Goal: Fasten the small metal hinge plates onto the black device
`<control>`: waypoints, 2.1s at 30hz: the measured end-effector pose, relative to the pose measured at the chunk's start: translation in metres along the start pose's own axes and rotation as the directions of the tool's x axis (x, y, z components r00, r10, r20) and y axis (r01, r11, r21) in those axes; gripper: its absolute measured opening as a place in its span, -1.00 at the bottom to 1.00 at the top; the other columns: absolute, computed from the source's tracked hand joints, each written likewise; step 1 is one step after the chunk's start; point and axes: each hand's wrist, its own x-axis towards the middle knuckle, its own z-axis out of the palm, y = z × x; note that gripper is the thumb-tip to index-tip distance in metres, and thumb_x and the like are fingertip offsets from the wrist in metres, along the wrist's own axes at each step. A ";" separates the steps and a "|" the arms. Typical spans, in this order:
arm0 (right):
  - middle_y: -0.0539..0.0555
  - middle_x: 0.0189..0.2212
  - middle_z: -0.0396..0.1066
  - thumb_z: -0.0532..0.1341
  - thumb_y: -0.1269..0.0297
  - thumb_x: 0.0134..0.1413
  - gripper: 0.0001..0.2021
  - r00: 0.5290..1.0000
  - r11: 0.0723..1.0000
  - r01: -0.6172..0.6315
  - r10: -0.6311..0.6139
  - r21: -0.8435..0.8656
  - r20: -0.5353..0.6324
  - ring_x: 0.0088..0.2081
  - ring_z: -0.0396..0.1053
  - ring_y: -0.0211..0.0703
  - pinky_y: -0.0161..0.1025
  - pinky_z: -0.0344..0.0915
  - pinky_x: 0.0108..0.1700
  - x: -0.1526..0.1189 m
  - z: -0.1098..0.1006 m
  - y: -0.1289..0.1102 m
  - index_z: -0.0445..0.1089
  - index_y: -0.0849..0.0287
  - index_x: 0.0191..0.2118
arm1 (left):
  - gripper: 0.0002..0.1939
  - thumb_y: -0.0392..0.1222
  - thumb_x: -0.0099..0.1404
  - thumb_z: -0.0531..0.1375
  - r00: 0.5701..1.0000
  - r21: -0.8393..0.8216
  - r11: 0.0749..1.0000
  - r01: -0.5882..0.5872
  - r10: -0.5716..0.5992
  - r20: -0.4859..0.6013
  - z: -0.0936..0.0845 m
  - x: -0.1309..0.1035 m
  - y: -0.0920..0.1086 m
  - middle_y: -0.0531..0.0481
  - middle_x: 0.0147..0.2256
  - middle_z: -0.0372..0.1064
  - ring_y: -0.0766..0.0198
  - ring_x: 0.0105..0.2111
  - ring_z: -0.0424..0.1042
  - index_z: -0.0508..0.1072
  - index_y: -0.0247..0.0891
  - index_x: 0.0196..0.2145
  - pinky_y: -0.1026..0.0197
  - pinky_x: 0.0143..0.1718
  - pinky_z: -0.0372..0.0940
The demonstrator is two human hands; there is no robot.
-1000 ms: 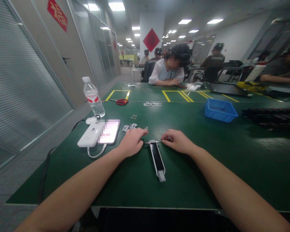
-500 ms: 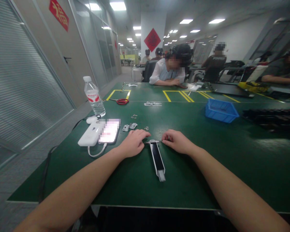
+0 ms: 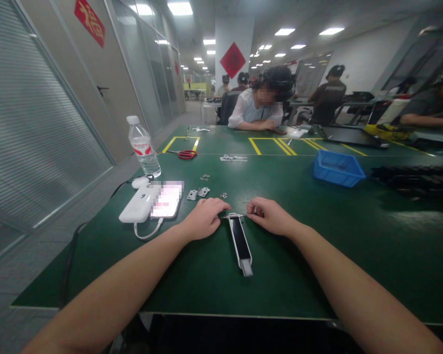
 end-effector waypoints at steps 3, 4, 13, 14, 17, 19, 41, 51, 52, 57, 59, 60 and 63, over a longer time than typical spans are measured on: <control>0.01 -0.41 0.30 0.17 0.46 0.04 -0.96 1.000 1.000 0.014 -0.014 0.007 0.001 -0.42 0.22 -0.28 -0.31 0.19 -0.33 -0.001 0.000 0.001 0.32 0.19 -0.38 | -0.56 -0.46 0.12 -0.01 1.000 -0.003 1.000 0.001 -0.001 0.007 -0.001 0.000 0.001 -0.07 -0.04 0.32 0.12 -0.02 0.26 0.30 -0.20 -0.06 0.04 -0.05 0.13; 0.01 -0.41 0.30 0.17 0.47 0.03 -0.95 1.000 1.000 0.021 -0.021 0.009 0.000 -0.42 0.22 -0.29 -0.31 0.19 -0.33 -0.001 0.000 0.000 0.32 0.19 -0.38 | -0.56 -0.47 0.11 -0.01 1.000 -0.005 1.000 -0.003 0.003 0.010 -0.001 0.000 0.001 -0.07 -0.04 0.33 0.12 -0.02 0.26 0.30 -0.20 -0.06 0.04 -0.05 0.13; 0.01 -0.41 0.31 0.14 0.48 0.02 -0.91 1.000 0.999 0.030 -0.029 0.042 -0.005 -0.45 0.23 -0.30 -0.31 0.20 -0.37 -0.002 0.001 -0.002 0.33 0.19 -0.33 | -0.53 -0.49 0.08 -0.02 0.997 -0.001 0.997 -0.072 0.072 -0.004 -0.001 0.000 0.001 -0.06 -0.05 0.34 0.13 -0.01 0.26 0.29 -0.20 -0.06 0.05 -0.06 0.12; 0.01 -0.41 0.32 0.14 0.47 0.03 -0.89 1.000 0.999 0.020 -0.020 0.047 -0.006 -0.45 0.24 -0.30 -0.31 0.20 -0.36 -0.002 0.002 -0.002 0.33 0.19 -0.29 | -0.53 -0.49 0.08 -0.02 0.997 0.001 0.997 -0.074 0.074 -0.003 -0.001 0.000 0.001 -0.07 -0.05 0.34 0.13 -0.01 0.26 0.29 -0.20 -0.06 0.05 -0.06 0.12; 0.00 -0.41 0.34 0.14 0.45 0.03 -0.83 1.000 0.998 0.006 -0.006 0.061 -0.005 -0.47 0.25 -0.30 -0.31 0.21 -0.38 -0.001 0.002 -0.002 0.33 0.19 -0.21 | -0.53 -0.49 0.08 -0.02 0.997 0.002 0.997 -0.074 0.074 -0.001 -0.001 0.000 0.002 -0.07 -0.05 0.34 0.13 0.00 0.26 0.30 -0.20 -0.06 0.05 -0.04 0.11; 0.00 -0.42 0.35 0.15 0.45 0.03 -0.82 1.000 0.999 -0.001 0.001 0.052 -0.014 -0.48 0.25 -0.30 -0.32 0.20 -0.39 -0.002 0.002 -0.003 0.34 0.18 -0.20 | -0.53 -0.49 0.08 -0.02 0.997 0.000 0.997 -0.079 0.079 -0.005 -0.002 0.000 0.002 -0.07 -0.06 0.34 0.13 0.01 0.26 0.30 -0.21 -0.07 0.05 -0.04 0.10; -0.02 -0.47 0.40 0.27 0.24 -0.05 -0.68 0.973 0.850 0.081 0.046 0.520 -0.227 -0.64 0.10 -0.43 -0.39 0.08 -0.59 -0.004 0.015 -0.038 0.27 0.18 -0.14 | -0.79 -0.10 0.36 0.06 0.952 0.122 0.974 -0.190 0.213 -0.219 -0.002 -0.003 0.014 -0.01 -0.21 0.48 0.24 -0.18 0.40 0.44 -0.20 -0.19 0.08 -0.03 0.04; -0.01 -0.46 0.41 0.28 0.25 -0.07 -0.67 0.974 0.810 0.091 0.049 0.579 -0.222 -0.64 0.07 -0.43 -0.39 0.04 -0.61 -0.004 0.020 -0.040 0.27 0.17 -0.15 | -0.81 -0.11 0.36 0.07 0.943 0.162 0.975 -0.154 0.194 -0.269 -0.002 -0.004 0.018 0.05 -0.26 0.50 0.29 -0.24 0.42 0.45 -0.18 -0.26 0.09 -0.04 0.01; -0.01 -0.45 0.41 0.27 0.25 -0.07 -0.68 0.974 0.812 0.097 0.040 0.575 -0.221 -0.64 0.06 -0.43 -0.39 0.04 -0.61 -0.004 0.020 -0.041 0.27 0.16 -0.15 | -0.81 -0.11 0.36 0.06 0.943 0.163 0.975 -0.152 0.192 -0.270 -0.002 -0.004 0.018 0.05 -0.26 0.50 0.29 -0.25 0.42 0.45 -0.18 -0.26 0.08 -0.05 0.01; -0.01 -0.45 0.41 0.27 0.25 -0.06 -0.69 0.976 0.819 0.110 0.017 0.563 -0.216 -0.64 0.07 -0.42 -0.39 0.04 -0.61 -0.005 0.021 -0.045 0.28 0.15 -0.16 | -0.81 -0.13 0.36 0.06 0.937 0.177 0.973 -0.149 0.196 -0.288 -0.002 -0.004 0.019 0.07 -0.28 0.50 0.30 -0.27 0.42 0.45 -0.18 -0.28 0.08 -0.06 0.00; 0.00 -0.43 0.42 0.26 0.25 -0.05 -0.70 0.977 0.823 0.110 0.015 0.557 -0.215 -0.64 0.05 -0.42 -0.38 0.04 -0.61 -0.005 0.021 -0.044 0.28 0.15 -0.16 | -0.82 -0.14 0.35 0.06 0.932 0.180 0.972 -0.151 0.201 -0.302 -0.002 -0.003 0.020 0.07 -0.29 0.50 0.31 -0.29 0.42 0.45 -0.18 -0.30 0.08 -0.07 0.00; 0.01 -0.43 0.43 0.26 0.25 -0.04 -0.71 0.976 0.830 0.111 0.012 0.547 -0.217 -0.64 0.05 -0.42 -0.38 0.04 -0.61 -0.006 0.020 -0.043 0.29 0.15 -0.16 | -0.82 -0.15 0.34 0.06 0.932 0.179 0.972 -0.150 0.199 -0.302 -0.002 -0.003 0.021 0.07 -0.29 0.50 0.31 -0.30 0.42 0.45 -0.19 -0.30 0.08 -0.09 0.00; 0.01 -0.44 0.42 0.23 0.25 -0.01 -0.79 0.968 0.884 0.119 -0.002 0.452 -0.251 -0.64 0.07 -0.42 -0.37 0.05 -0.59 -0.006 0.015 -0.037 0.33 0.17 -0.21 | -0.83 -0.15 0.33 0.07 0.943 0.158 0.981 -0.114 0.156 -0.293 -0.005 -0.002 0.019 0.06 -0.29 0.50 0.30 -0.29 0.42 0.44 -0.21 -0.32 0.09 -0.11 0.00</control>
